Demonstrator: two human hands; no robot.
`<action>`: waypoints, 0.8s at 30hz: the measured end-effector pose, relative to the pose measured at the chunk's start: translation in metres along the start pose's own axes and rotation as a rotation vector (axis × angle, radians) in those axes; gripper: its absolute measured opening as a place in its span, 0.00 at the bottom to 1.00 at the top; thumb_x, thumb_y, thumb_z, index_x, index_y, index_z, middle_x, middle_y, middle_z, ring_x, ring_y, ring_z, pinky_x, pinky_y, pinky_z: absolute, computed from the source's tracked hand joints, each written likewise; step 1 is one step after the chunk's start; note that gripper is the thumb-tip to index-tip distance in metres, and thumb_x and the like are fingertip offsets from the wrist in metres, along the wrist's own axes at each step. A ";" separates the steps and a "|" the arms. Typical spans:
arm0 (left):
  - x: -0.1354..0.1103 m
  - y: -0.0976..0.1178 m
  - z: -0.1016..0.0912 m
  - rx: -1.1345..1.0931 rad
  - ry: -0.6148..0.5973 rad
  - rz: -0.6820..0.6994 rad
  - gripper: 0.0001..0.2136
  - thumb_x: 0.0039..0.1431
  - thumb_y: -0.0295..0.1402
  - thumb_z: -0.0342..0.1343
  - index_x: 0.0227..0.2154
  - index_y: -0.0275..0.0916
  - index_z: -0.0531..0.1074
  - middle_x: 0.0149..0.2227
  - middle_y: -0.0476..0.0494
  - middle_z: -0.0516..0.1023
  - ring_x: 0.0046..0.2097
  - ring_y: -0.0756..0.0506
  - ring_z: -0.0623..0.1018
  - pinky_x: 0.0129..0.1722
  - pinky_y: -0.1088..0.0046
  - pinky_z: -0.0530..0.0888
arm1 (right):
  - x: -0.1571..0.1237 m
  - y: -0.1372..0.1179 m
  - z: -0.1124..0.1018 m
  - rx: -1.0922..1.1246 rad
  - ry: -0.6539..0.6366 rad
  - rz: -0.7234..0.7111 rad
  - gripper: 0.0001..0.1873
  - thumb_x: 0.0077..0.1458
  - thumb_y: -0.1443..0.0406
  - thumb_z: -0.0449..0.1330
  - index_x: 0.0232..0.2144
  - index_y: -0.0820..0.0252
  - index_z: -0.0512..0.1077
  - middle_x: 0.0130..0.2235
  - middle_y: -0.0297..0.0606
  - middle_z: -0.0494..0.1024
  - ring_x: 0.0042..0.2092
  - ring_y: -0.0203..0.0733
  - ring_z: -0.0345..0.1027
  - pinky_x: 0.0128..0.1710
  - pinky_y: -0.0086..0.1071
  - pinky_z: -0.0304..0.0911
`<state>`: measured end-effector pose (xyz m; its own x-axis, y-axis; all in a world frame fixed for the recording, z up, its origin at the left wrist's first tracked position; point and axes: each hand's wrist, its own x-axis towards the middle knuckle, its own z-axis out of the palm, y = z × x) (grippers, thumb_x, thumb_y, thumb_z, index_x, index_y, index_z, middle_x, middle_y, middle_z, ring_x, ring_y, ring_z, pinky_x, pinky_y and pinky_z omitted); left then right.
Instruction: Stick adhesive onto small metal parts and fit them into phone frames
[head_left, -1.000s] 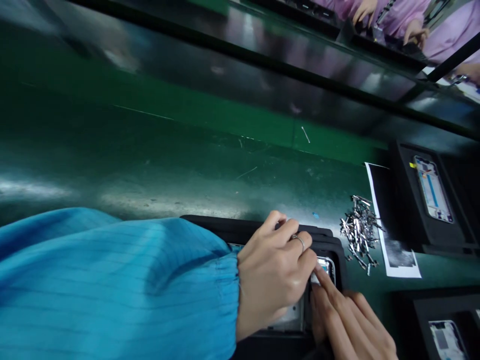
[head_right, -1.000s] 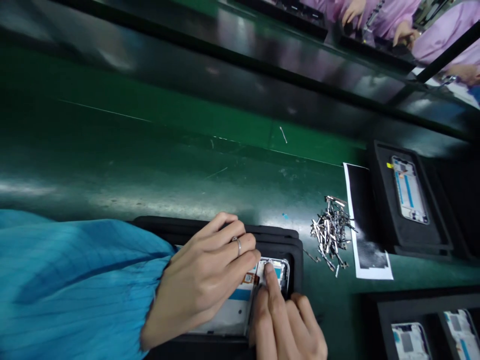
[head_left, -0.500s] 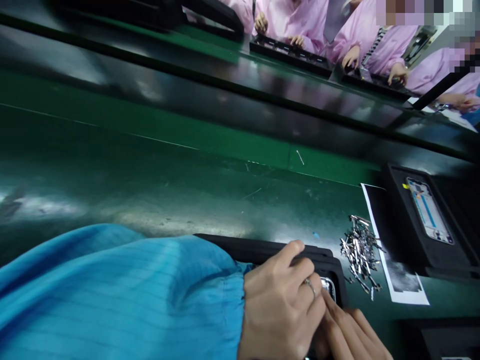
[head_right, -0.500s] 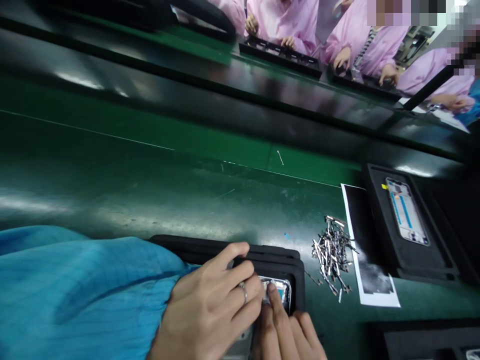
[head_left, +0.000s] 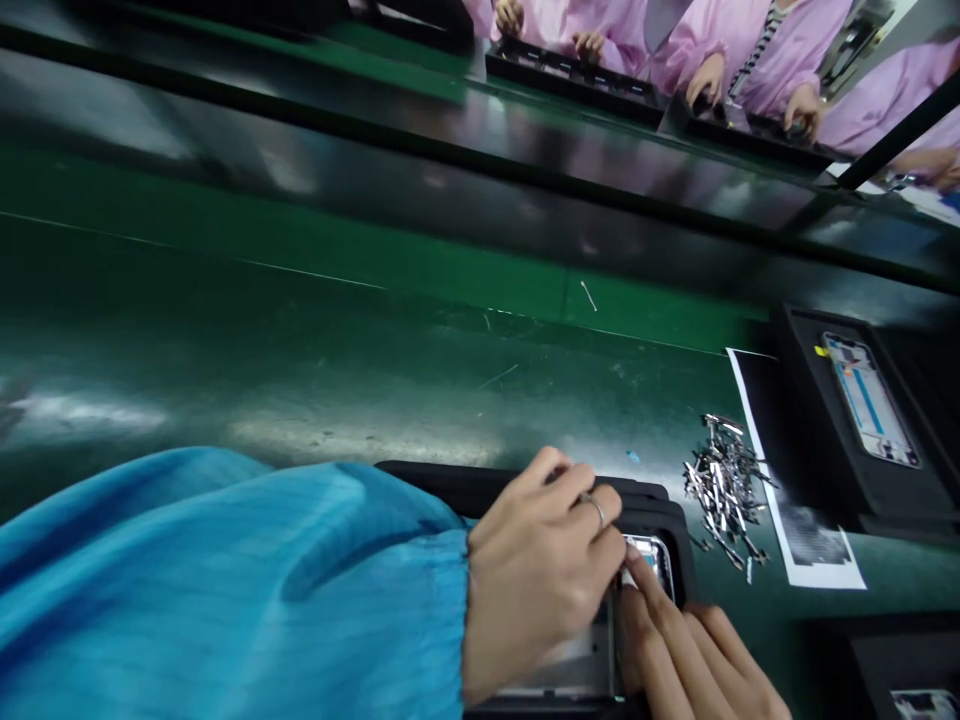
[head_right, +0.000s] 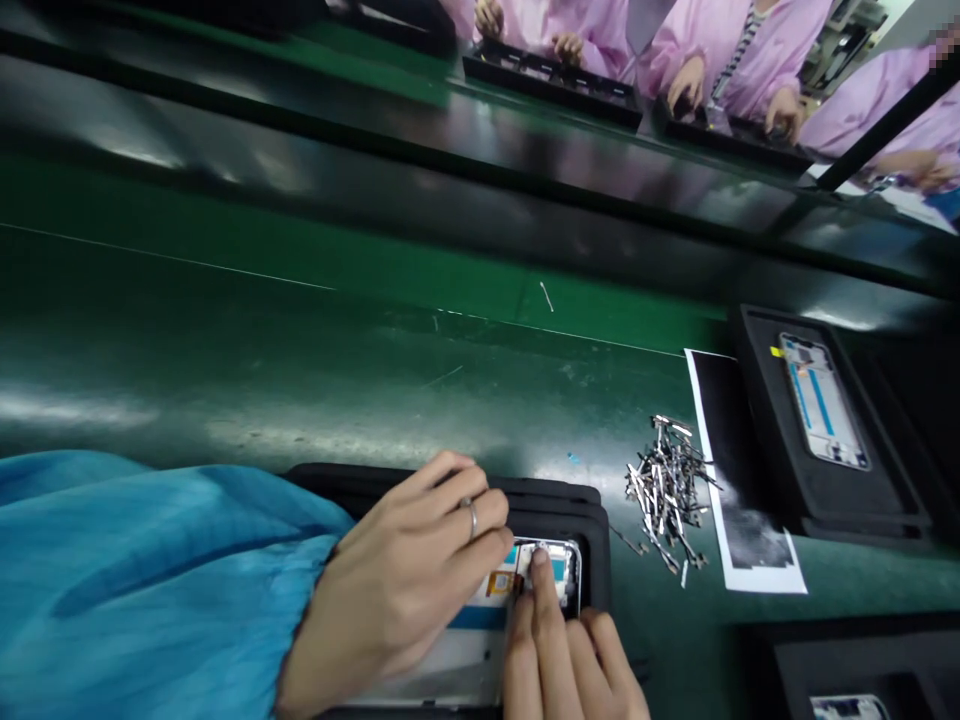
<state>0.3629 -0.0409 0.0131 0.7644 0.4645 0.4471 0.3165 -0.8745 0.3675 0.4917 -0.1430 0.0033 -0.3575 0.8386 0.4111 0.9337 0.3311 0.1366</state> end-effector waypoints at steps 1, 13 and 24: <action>0.000 0.000 -0.001 -0.027 -0.052 -0.058 0.15 0.56 0.22 0.39 0.17 0.34 0.63 0.23 0.47 0.63 0.27 0.48 0.59 0.32 0.69 0.59 | -0.001 0.000 0.001 0.017 0.018 0.007 0.17 0.55 0.75 0.45 0.26 0.68 0.73 0.34 0.47 0.76 0.23 0.31 0.66 0.27 0.26 0.60; -0.006 0.000 -0.012 -0.056 -0.195 -0.146 0.09 0.51 0.19 0.44 0.20 0.35 0.63 0.26 0.46 0.64 0.30 0.47 0.60 0.34 0.70 0.59 | 0.002 -0.001 0.004 0.069 0.112 0.056 0.21 0.58 0.74 0.41 0.23 0.69 0.72 0.34 0.48 0.76 0.18 0.28 0.62 0.23 0.27 0.58; -0.005 -0.004 0.007 0.006 0.118 0.003 0.14 0.52 0.18 0.39 0.15 0.35 0.58 0.20 0.48 0.60 0.27 0.49 0.57 0.35 0.68 0.58 | 0.005 0.000 0.004 0.047 0.086 -0.021 0.12 0.55 0.76 0.46 0.29 0.69 0.69 0.34 0.46 0.76 0.22 0.31 0.68 0.24 0.26 0.59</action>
<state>0.3615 -0.0406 0.0041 0.6941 0.4746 0.5412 0.3177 -0.8766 0.3613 0.4893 -0.1368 0.0015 -0.3715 0.7920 0.4844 0.9234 0.3694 0.1042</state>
